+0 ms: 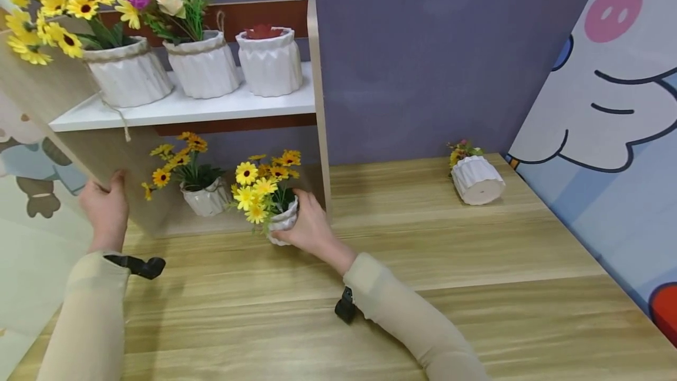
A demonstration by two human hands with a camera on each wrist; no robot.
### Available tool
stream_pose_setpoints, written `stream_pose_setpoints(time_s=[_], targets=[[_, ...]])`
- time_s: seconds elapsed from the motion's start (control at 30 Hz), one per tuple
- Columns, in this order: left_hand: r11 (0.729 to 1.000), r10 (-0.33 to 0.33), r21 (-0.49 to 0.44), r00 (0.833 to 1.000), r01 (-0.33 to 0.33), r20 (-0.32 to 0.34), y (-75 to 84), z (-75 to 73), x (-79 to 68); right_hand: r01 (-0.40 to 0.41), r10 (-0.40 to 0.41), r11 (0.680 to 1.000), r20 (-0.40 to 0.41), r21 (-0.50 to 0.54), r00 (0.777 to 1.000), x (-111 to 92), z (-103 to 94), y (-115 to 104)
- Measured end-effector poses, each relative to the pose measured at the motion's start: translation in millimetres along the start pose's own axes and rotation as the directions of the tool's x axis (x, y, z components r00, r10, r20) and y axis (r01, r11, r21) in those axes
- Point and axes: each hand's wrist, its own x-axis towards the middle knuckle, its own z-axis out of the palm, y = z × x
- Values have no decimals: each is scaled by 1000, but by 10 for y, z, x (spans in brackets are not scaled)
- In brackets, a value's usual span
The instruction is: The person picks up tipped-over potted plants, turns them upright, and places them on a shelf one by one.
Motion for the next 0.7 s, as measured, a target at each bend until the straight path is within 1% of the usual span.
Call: stream_pose_setpoints(time_s=[0.07,0.23,0.4,0.5,0.7], targets=[[1000,-2,-6,1000,2,-7,-6,2,-2,-5,5,1000,0,0,1000,25,28,3],[1000,-17,17,1000,17,-15,-14,15,5,-17,17,1000,2,2,1000,69,87,-1],[997,-62,43,998,62,-6,-13,12,21,-45,44,998,-6,-44,999,131,162,-18],[995,-77,56,997,77,-2,-12,11,22,-64,63,996,-15,-64,998,188,207,-28],[993,-99,58,995,99,10,-4,20,17,-90,88,994,-38,-69,995,312,304,-38]])
